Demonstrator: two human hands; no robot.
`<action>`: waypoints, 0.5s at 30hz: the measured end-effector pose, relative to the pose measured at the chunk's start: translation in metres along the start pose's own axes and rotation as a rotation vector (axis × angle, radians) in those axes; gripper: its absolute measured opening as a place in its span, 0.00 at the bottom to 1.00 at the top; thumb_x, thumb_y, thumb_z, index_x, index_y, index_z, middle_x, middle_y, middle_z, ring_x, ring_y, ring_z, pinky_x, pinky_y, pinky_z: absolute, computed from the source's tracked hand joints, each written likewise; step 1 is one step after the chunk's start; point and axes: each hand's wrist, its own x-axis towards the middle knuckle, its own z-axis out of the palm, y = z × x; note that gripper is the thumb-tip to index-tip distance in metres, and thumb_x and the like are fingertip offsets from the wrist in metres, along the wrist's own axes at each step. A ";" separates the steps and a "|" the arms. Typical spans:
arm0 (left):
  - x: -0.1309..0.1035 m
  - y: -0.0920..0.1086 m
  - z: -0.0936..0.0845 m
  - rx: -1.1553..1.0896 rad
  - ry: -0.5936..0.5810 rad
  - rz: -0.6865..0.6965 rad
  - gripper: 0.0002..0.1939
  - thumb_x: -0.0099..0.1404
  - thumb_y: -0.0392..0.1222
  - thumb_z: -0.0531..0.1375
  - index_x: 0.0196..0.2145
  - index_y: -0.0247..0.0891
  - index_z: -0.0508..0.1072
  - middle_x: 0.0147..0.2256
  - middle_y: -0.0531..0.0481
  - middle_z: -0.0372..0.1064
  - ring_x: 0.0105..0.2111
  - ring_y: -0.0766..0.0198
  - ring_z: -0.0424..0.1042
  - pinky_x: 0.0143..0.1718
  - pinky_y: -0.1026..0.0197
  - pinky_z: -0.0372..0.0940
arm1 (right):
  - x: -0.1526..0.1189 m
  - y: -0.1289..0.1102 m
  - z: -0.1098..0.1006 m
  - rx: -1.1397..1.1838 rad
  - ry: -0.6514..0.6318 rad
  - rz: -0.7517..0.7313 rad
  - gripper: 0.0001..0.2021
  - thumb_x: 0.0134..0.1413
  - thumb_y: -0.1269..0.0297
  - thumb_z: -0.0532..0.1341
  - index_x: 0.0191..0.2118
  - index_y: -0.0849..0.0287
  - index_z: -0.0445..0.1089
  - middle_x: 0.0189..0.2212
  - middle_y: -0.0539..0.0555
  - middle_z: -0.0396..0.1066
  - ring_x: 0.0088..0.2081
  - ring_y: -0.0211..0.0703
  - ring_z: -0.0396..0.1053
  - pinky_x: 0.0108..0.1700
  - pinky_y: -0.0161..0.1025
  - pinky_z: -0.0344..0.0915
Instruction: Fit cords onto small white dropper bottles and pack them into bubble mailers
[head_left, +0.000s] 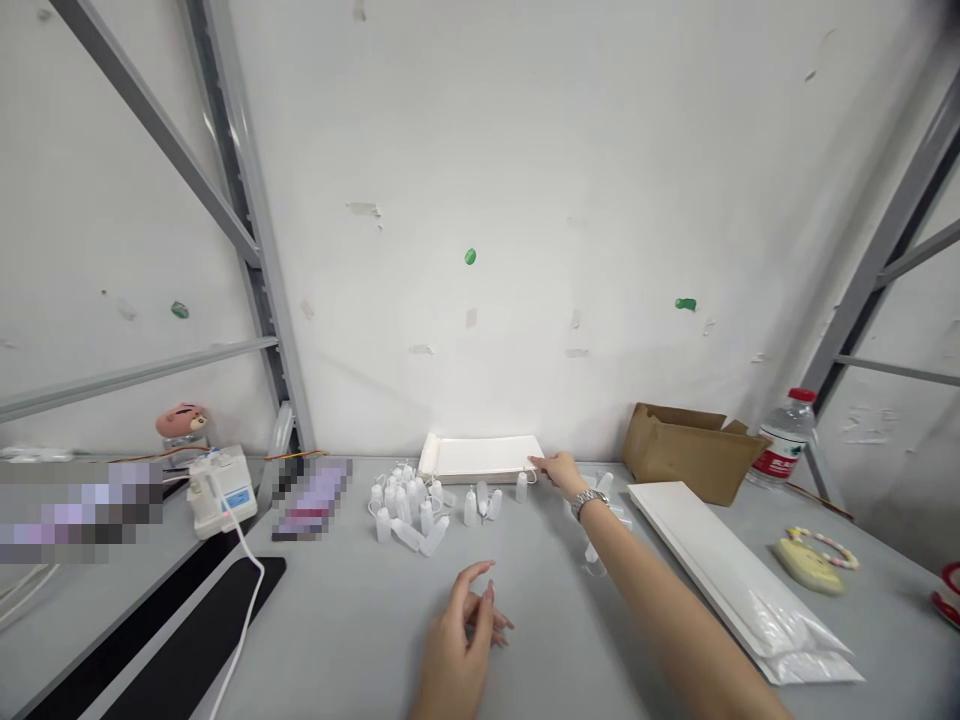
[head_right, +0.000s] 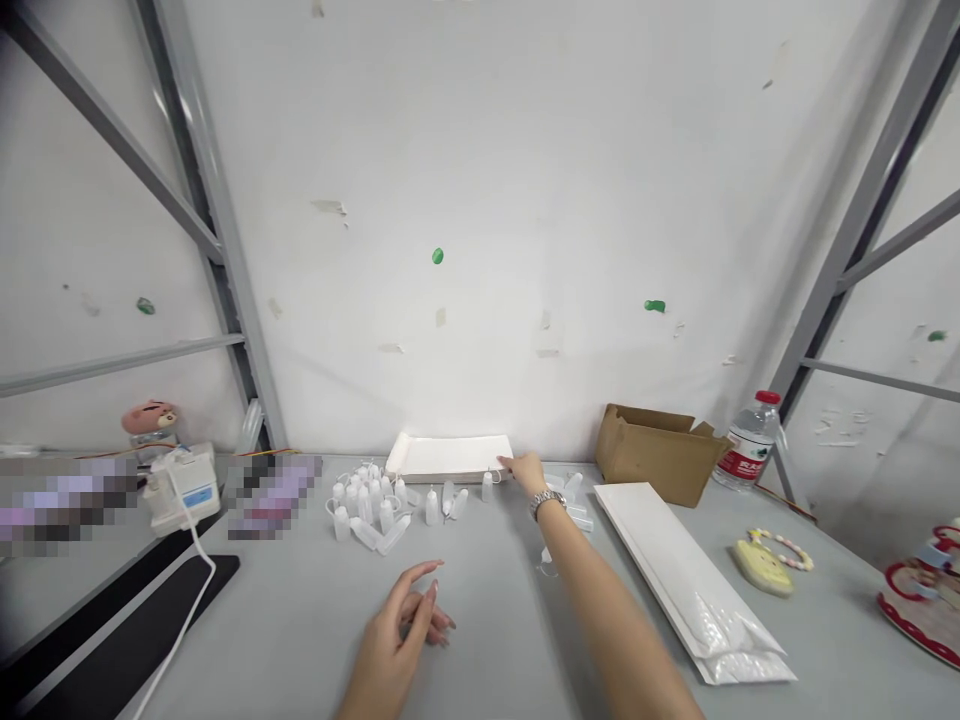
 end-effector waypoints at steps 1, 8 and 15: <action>0.000 0.000 0.000 0.002 -0.003 0.002 0.21 0.59 0.55 0.50 0.43 0.38 0.65 0.20 0.53 0.68 0.21 0.64 0.69 0.29 0.62 0.65 | -0.001 0.000 -0.001 0.061 -0.013 0.025 0.12 0.57 0.62 0.55 0.43 0.63 0.64 0.39 0.54 0.67 0.35 0.38 0.68 0.36 0.41 0.67; 0.001 0.001 -0.002 0.022 -0.033 -0.001 0.22 0.59 0.55 0.50 0.44 0.38 0.65 0.21 0.53 0.68 0.22 0.64 0.69 0.29 0.61 0.66 | -0.015 -0.013 -0.008 0.576 0.026 -0.007 0.13 0.48 0.60 0.62 0.22 0.61 0.61 0.16 0.45 0.60 0.17 0.29 0.58 0.21 0.29 0.60; 0.001 0.001 -0.005 0.057 -0.015 0.010 0.21 0.59 0.54 0.51 0.43 0.38 0.66 0.27 0.49 0.71 0.27 0.62 0.71 0.34 0.59 0.66 | -0.045 -0.043 -0.029 0.957 -0.085 -0.145 0.15 0.37 0.59 0.68 0.23 0.57 0.60 0.17 0.43 0.59 0.20 0.28 0.59 0.24 0.27 0.61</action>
